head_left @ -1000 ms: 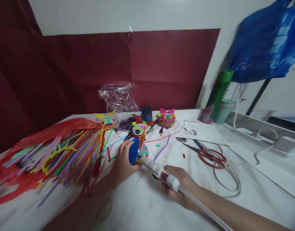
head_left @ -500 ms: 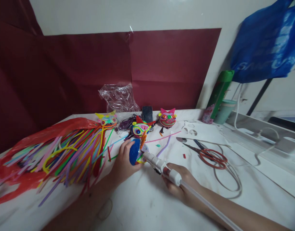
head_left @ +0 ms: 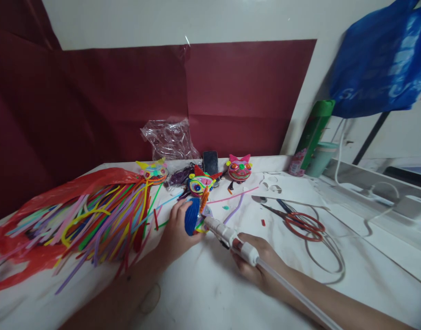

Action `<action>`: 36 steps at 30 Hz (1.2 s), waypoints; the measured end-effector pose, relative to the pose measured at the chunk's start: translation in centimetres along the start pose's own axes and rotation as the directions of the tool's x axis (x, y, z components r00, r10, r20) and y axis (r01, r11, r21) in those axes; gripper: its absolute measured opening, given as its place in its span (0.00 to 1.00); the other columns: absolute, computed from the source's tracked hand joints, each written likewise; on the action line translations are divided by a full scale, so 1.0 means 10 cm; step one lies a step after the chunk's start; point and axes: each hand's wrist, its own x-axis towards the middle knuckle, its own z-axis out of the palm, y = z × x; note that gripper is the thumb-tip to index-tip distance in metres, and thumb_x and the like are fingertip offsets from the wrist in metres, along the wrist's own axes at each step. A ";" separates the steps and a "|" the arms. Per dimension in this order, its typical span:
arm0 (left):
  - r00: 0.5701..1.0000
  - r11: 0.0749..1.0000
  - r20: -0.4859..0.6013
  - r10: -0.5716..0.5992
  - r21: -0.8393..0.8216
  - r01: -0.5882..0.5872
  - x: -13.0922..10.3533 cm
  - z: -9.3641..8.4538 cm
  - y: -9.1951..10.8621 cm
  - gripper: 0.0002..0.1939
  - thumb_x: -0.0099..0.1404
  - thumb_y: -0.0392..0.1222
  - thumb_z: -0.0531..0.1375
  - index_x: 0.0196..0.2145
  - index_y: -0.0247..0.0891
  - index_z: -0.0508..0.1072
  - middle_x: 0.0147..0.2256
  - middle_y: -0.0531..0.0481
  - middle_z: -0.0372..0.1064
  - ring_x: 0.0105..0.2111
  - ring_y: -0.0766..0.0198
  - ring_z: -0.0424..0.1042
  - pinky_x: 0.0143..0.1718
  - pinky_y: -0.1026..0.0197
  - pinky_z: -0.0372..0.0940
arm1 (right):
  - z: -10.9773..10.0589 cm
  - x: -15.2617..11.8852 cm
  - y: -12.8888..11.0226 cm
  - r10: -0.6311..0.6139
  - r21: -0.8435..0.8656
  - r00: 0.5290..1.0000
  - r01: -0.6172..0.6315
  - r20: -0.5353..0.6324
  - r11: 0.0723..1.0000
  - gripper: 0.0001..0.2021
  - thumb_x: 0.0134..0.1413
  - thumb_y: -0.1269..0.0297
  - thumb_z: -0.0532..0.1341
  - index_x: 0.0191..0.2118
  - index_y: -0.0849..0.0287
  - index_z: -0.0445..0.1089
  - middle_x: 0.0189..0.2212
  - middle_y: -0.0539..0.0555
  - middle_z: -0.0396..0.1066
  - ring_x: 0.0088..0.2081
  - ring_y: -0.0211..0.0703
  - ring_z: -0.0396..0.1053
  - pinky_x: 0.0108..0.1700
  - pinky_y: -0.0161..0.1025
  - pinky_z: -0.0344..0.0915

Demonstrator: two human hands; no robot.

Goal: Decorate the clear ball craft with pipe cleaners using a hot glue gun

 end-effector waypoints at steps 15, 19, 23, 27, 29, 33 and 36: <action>1.000 1.000 -0.002 0.006 -0.019 -0.006 0.02 -0.01 0.00 0.36 0.49 0.39 0.64 0.55 0.36 0.57 0.53 0.35 0.59 0.56 0.45 0.62 0.56 0.41 0.60 | -0.07 -0.03 -0.01 0.010 0.013 0.978 -0.013 0.208 1.000 0.06 0.52 0.72 0.52 0.27 0.57 0.60 0.22 0.51 0.64 0.23 0.37 0.62 0.25 0.33 0.59; 1.000 1.000 0.008 0.006 -0.018 -0.005 0.02 -0.01 -0.01 0.36 0.49 0.38 0.65 0.55 0.36 0.57 0.53 0.35 0.59 0.56 0.46 0.62 0.56 0.41 0.60 | -0.09 0.00 -0.03 -0.011 0.018 0.977 0.008 0.212 1.000 0.07 0.53 0.73 0.51 0.27 0.57 0.60 0.22 0.51 0.64 0.22 0.37 0.62 0.25 0.33 0.59; 1.000 0.999 0.004 -0.002 -0.032 0.002 0.02 -0.01 -0.01 0.37 0.48 0.37 0.65 0.55 0.38 0.56 0.53 0.36 0.59 0.56 0.46 0.62 0.57 0.41 0.59 | -0.09 0.01 -0.04 -0.016 0.012 0.980 0.014 0.196 1.000 0.07 0.53 0.73 0.51 0.27 0.57 0.60 0.21 0.51 0.64 0.23 0.37 0.63 0.25 0.33 0.59; 1.000 1.000 0.016 -0.003 -0.028 0.004 0.02 -0.02 0.00 0.38 0.47 0.36 0.65 0.55 0.39 0.56 0.54 0.36 0.59 0.56 0.45 0.61 0.57 0.41 0.60 | -0.10 0.00 -0.02 0.043 0.011 0.983 -0.045 0.177 0.999 0.05 0.53 0.73 0.52 0.29 0.57 0.60 0.23 0.51 0.65 0.23 0.37 0.64 0.26 0.33 0.60; 1.000 1.000 0.024 0.000 -0.022 0.000 0.02 -0.03 0.00 0.38 0.47 0.36 0.65 0.55 0.39 0.56 0.54 0.36 0.58 0.57 0.45 0.61 0.56 0.42 0.60 | -0.11 0.01 -0.02 0.049 0.019 0.984 -0.053 0.169 0.998 0.05 0.53 0.74 0.53 0.29 0.57 0.60 0.23 0.51 0.64 0.23 0.37 0.64 0.26 0.32 0.60; 1.000 1.000 0.018 0.012 -0.008 -0.012 0.02 -0.02 0.00 0.38 0.48 0.37 0.66 0.55 0.39 0.55 0.54 0.37 0.59 0.56 0.46 0.62 0.57 0.43 0.60 | -0.15 0.04 -0.05 0.066 -0.005 0.983 -0.066 0.170 0.998 0.06 0.51 0.75 0.53 0.28 0.57 0.59 0.21 0.49 0.63 0.22 0.36 0.62 0.24 0.32 0.59; 1.000 1.000 0.018 0.015 -0.004 -0.015 0.02 -0.02 -0.01 0.39 0.48 0.37 0.66 0.55 0.39 0.55 0.54 0.37 0.58 0.56 0.46 0.61 0.57 0.43 0.60 | -0.16 0.06 -0.08 0.084 -0.005 0.985 -0.085 0.151 0.996 0.07 0.51 0.75 0.53 0.27 0.56 0.58 0.21 0.48 0.62 0.21 0.36 0.61 0.24 0.32 0.59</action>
